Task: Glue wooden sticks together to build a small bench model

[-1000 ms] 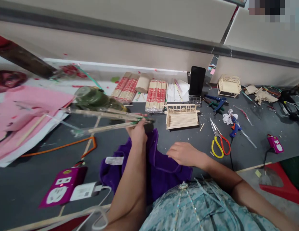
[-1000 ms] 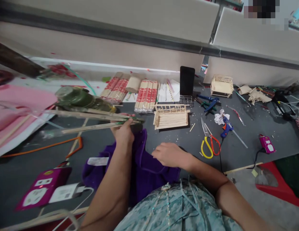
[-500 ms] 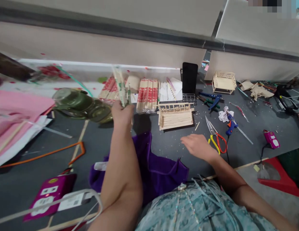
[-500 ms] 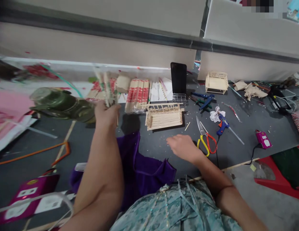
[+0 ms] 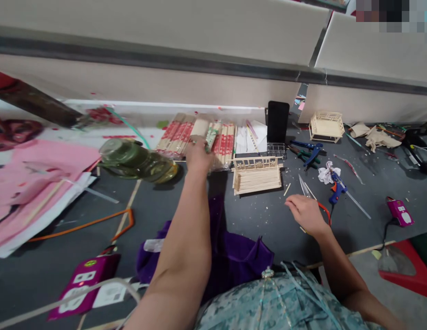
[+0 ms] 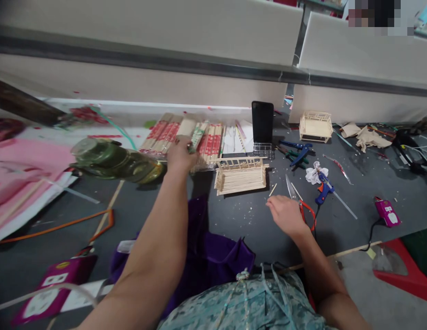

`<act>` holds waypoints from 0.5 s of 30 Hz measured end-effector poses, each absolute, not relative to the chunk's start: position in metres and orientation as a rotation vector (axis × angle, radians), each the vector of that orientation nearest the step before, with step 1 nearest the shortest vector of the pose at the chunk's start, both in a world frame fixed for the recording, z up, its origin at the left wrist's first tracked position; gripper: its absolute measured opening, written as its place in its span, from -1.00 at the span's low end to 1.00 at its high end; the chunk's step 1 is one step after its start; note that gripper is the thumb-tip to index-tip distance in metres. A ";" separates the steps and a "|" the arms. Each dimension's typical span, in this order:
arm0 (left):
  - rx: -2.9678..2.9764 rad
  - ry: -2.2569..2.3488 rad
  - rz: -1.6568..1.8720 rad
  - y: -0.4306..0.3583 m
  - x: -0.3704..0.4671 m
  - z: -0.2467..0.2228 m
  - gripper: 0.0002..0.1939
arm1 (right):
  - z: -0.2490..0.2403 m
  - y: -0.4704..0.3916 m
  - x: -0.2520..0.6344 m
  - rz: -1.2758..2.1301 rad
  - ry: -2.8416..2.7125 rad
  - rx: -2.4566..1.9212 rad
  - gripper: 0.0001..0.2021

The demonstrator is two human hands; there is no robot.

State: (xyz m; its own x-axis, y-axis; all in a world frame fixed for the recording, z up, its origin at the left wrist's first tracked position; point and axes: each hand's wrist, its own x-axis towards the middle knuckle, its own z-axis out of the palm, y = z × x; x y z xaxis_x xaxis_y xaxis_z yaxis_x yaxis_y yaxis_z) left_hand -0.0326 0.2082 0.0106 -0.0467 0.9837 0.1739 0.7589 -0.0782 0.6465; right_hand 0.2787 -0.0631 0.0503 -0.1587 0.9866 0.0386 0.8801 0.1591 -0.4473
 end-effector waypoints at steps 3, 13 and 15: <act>1.839 1.974 0.792 0.197 -0.022 0.016 -0.63 | 0.052 -0.063 0.283 0.434 -2.044 -1.801 -0.80; 1.694 1.696 1.535 0.124 -0.006 0.043 -0.73 | 0.057 -0.066 0.280 0.483 -1.833 -1.944 -0.73; 1.531 1.486 1.718 0.092 0.005 0.053 -0.82 | 0.062 -0.068 0.271 0.457 -1.875 -1.905 -0.68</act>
State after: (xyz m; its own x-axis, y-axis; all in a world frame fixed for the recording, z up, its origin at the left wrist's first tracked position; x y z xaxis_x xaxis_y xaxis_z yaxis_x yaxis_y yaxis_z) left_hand 0.0052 0.0919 0.0535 -0.3205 0.8275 0.4609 0.3370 -0.3551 0.8720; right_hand 0.2714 -0.0679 0.0621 0.0328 0.9975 0.0622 0.8570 0.0040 -0.5153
